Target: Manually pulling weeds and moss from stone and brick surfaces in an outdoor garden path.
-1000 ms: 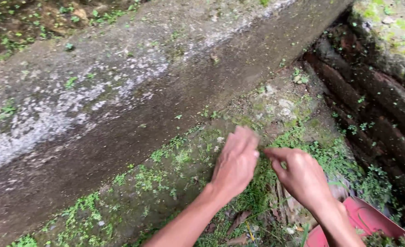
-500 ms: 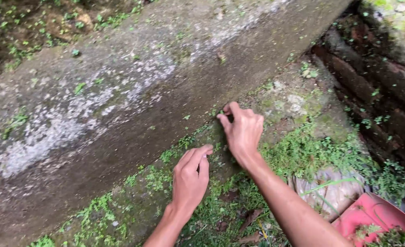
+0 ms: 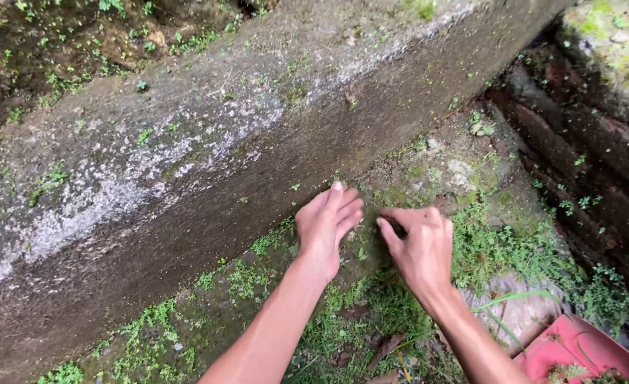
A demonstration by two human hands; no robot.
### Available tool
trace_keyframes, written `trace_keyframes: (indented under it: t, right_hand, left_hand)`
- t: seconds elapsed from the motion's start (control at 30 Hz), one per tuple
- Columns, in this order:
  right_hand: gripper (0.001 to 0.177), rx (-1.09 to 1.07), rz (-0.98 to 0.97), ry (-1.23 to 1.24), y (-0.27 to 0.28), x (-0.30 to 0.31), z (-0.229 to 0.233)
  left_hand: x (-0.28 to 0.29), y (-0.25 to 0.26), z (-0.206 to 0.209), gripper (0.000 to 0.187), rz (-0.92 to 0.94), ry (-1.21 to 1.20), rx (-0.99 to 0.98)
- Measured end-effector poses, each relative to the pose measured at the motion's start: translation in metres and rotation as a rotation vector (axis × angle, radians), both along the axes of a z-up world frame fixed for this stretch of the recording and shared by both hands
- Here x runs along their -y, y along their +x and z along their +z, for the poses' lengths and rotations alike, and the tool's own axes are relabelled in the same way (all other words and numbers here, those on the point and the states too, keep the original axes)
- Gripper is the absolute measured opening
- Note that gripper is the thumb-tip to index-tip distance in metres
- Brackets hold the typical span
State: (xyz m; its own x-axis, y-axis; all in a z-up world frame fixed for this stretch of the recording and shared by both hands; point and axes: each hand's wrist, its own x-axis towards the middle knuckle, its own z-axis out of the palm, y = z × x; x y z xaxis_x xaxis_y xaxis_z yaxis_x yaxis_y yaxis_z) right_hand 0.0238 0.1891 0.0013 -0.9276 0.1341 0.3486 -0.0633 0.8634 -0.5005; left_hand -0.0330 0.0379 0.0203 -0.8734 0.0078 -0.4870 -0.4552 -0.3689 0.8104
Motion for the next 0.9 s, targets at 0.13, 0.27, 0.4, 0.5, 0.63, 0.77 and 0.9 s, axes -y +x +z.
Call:
trace_keyframes:
  t: [0.13,0.27,0.4,0.5,0.63,0.77,0.9]
  right_hand:
    - [0.025,-0.059,0.01,0.016,0.009,-0.016,0.008]
    - [0.022,0.008,-0.034,-0.069,0.008,-0.027,0.004]
    - [0.021,0.021,-0.032,-0.079,0.009,-0.026,0.002]
    - [0.022,0.01,-0.005,-0.047,0.01,-0.024,-0.004]
    - [0.023,0.084,-0.029,-0.081,0.012,-0.02,-0.001]
    - [0.024,0.097,-0.015,-0.038,0.013,-0.022,-0.003]
    - [0.024,0.126,-0.001,-0.012,0.014,-0.024,0.002]
  left_hand:
    - [-0.021,-0.009,-0.005,0.039,0.12,0.139,0.042]
    - [-0.025,0.0,-0.006,0.037,0.197,0.181,0.131]
    - [-0.019,0.002,-0.02,0.039,-0.017,0.111,0.283]
    - [-0.017,-0.012,-0.015,0.038,0.098,0.091,0.263]
    - [-0.025,-0.024,-0.049,0.037,0.227,0.202,0.177]
    - [-0.023,0.004,-0.008,0.027,0.312,0.236,0.261]
    - [-0.005,0.037,0.044,0.03,-0.177,-0.111,0.293]
